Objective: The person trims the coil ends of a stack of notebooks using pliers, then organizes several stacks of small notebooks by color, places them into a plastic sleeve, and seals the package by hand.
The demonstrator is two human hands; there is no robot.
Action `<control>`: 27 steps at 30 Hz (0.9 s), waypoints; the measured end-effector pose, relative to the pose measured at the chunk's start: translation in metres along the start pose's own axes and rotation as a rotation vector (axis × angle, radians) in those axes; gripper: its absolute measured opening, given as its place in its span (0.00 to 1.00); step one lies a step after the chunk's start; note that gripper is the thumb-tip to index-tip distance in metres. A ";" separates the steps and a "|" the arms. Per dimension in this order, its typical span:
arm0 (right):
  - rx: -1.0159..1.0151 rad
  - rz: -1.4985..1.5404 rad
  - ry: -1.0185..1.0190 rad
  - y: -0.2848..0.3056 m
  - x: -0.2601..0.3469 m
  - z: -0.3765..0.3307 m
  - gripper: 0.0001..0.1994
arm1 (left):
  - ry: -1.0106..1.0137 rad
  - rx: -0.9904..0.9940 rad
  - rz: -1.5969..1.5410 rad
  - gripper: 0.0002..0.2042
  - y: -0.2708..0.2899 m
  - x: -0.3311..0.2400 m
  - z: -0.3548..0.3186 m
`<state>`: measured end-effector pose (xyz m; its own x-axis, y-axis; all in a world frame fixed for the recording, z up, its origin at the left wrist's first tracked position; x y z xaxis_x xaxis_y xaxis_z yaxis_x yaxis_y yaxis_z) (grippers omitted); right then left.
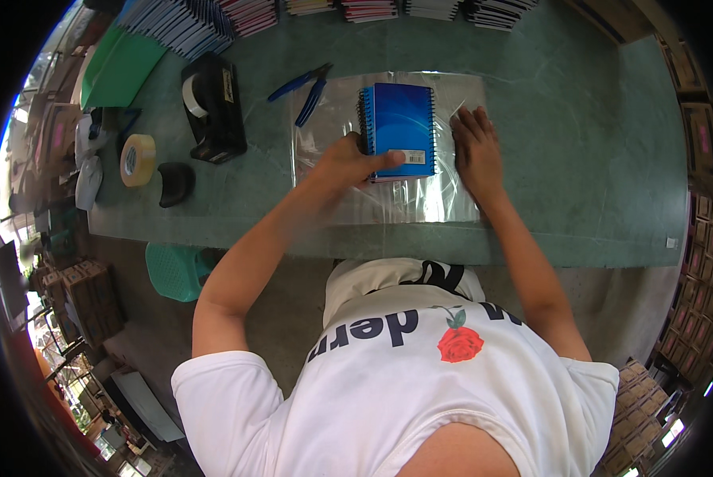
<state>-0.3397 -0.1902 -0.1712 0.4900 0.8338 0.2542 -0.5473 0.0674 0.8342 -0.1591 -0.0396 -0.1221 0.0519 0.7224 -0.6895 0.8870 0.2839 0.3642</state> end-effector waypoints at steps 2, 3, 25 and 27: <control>-0.025 0.128 0.022 0.005 0.000 0.005 0.12 | -0.033 -0.100 0.216 0.32 0.014 0.004 0.008; -0.038 0.192 0.033 0.008 0.000 0.008 0.11 | -0.171 -0.255 0.283 0.28 0.019 0.007 0.008; 0.539 0.814 -0.324 0.061 0.054 0.049 0.10 | -0.660 -0.607 -0.074 0.34 -0.015 -0.002 0.036; 0.570 0.856 -0.247 0.052 0.080 0.047 0.09 | -0.695 -0.573 -0.134 0.34 -0.021 0.003 0.032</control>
<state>-0.2967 -0.1457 -0.0845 0.2508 0.3426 0.9054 -0.4071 -0.8112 0.4198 -0.1628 -0.0633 -0.1522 0.3942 0.1708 -0.9030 0.5509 0.7426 0.3809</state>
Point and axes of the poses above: each hand's wrist, its own z-axis towards the middle knuckle, its own y-axis out of the back of the hand, x = y × z, the point moved 3 cm from there along z, towards the middle knuckle, and after that the axes turned 9 degrees about -x, right-handed, at the moved point
